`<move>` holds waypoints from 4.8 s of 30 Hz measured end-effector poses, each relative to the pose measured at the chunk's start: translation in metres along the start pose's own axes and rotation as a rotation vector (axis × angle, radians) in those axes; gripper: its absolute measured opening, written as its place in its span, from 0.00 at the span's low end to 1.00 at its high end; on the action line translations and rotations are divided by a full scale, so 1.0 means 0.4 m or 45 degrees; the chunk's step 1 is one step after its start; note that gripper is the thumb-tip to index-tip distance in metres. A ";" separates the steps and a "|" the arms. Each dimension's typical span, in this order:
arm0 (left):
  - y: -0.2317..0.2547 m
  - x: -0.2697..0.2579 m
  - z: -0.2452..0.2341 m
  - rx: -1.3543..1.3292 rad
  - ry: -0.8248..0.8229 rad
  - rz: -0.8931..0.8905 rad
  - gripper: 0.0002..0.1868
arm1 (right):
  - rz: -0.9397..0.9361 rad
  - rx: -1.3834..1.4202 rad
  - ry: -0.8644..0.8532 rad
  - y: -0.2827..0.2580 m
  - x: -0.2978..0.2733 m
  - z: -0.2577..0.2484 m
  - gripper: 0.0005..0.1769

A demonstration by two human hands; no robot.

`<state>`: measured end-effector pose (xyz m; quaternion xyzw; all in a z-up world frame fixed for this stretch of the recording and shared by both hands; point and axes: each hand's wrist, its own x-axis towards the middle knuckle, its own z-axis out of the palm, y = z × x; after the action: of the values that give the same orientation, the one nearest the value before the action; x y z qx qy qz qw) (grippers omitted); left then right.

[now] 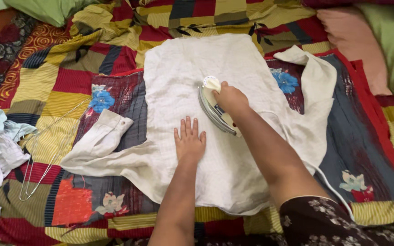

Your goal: The person irons a white long-sleeved shirt on a bed, smoothing the sleeves and body with an electric iron. They reposition the garment multiple times to flatten different sections and continue ironing until the end of the clip.

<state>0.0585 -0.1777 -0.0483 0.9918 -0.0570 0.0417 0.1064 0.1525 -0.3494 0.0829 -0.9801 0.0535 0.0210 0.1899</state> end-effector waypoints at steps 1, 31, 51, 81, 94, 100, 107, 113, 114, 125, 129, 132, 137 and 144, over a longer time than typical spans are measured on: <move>0.001 -0.001 0.001 0.001 0.008 0.007 0.36 | -0.005 -0.014 -0.003 0.018 -0.021 -0.005 0.27; 0.174 0.045 0.028 -0.069 -0.078 0.114 0.35 | 0.166 -0.021 0.150 0.181 0.040 -0.030 0.26; 0.256 0.123 0.047 0.019 -0.245 0.054 0.39 | 0.330 -0.090 0.170 0.434 -0.293 -0.134 0.29; 0.326 0.080 0.033 -0.051 -0.195 0.266 0.37 | 0.253 0.064 0.207 0.432 0.058 -0.084 0.31; 0.326 0.074 0.049 -0.045 -0.171 0.276 0.37 | 0.456 -0.003 0.264 0.435 -0.113 -0.112 0.31; 0.328 0.077 0.045 -0.062 -0.159 0.263 0.37 | 0.437 -0.005 0.293 0.408 0.087 -0.107 0.32; 0.329 0.080 0.033 -0.059 -0.176 0.261 0.37 | 0.369 0.058 0.266 0.402 0.288 -0.081 0.31; 0.323 0.080 0.067 -0.028 -0.142 0.272 0.38 | 0.286 0.239 0.100 0.464 0.239 -0.044 0.31; 0.318 0.085 0.085 -0.026 -0.120 0.280 0.38 | 0.337 0.294 0.010 0.473 0.218 -0.043 0.33; 0.133 0.118 0.183 -0.724 -0.299 0.578 0.31 | -0.487 0.311 0.520 0.663 -0.390 -0.089 0.22; 0.044 -0.060 0.044 -1.119 -0.505 0.379 0.26 | -0.524 0.042 0.094 0.743 -0.607 -0.043 0.25; -0.063 -0.253 -0.127 -0.946 -0.466 0.264 0.24 | -0.550 -0.105 0.197 0.745 -0.688 -0.002 0.24; -0.189 -0.459 -0.253 -0.513 -0.074 0.615 0.27 | -0.637 -0.304 0.433 0.717 -0.695 0.051 0.17; -0.253 -0.527 -0.171 -0.277 0.380 0.629 0.13 | -0.632 -0.379 0.790 0.749 -0.710 0.055 0.14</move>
<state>-0.1425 -0.0427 -0.0225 0.9136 -0.2844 0.2053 0.2057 -0.1638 -0.5900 -0.0311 -0.9398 -0.1332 -0.3141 0.0204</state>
